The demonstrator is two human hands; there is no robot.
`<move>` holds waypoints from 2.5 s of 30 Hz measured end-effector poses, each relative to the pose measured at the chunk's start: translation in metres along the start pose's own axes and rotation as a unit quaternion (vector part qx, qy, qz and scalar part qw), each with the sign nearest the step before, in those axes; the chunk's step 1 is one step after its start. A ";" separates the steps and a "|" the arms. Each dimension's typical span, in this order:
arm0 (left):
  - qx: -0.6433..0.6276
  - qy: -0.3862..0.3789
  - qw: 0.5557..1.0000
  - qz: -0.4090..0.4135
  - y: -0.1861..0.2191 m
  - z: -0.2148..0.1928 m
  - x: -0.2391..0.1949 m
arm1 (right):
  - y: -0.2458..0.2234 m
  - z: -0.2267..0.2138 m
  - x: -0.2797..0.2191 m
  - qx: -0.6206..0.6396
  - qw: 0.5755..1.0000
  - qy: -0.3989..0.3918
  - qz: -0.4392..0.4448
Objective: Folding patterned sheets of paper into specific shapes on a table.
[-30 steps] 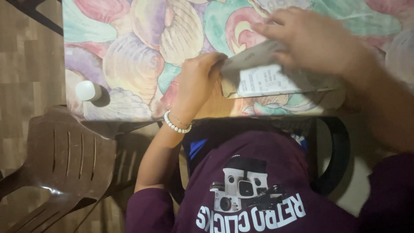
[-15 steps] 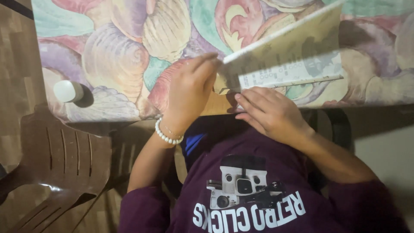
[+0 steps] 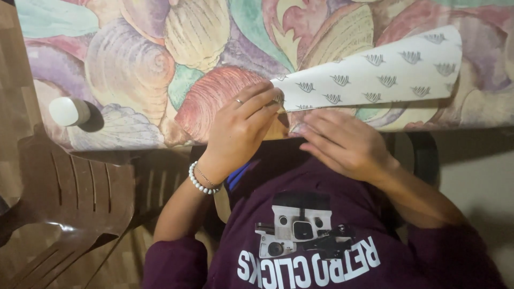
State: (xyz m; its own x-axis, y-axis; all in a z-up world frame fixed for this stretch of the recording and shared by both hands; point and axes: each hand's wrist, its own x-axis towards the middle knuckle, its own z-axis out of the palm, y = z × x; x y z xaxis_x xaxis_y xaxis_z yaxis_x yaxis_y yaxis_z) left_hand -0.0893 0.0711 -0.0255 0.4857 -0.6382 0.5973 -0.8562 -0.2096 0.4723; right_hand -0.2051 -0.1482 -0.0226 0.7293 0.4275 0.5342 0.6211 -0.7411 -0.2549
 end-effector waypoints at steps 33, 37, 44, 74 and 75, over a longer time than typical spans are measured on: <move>0.153 -0.067 0.984 0.064 0.021 -0.001 0.004 | 0.050 -0.015 0.010 -0.048 0.993 -0.109 0.014; 0.148 -0.075 0.984 0.066 0.021 -0.003 0.006 | 0.050 -0.017 0.011 -0.038 0.992 -0.116 0.020; 0.117 -0.062 0.989 0.068 0.013 0.001 0.000 | 0.048 -0.016 0.008 -0.054 0.990 -0.130 0.008; 0.092 -0.233 0.968 -0.029 0.018 -0.005 0.012 | 0.044 -0.013 0.054 -0.265 0.941 -0.211 -0.028; 0.093 -0.233 0.968 -0.030 0.019 -0.004 0.011 | 0.046 -0.013 0.052 -0.264 0.941 -0.210 -0.029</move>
State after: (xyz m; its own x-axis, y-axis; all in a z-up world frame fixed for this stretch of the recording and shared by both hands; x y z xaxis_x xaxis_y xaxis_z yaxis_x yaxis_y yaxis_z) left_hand -0.0993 0.0627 -0.0076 0.4407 -0.8763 0.1945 -0.8667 -0.3590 0.3462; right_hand -0.1425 -0.1664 0.0042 0.8168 0.5597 0.1400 0.5149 -0.8167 0.2606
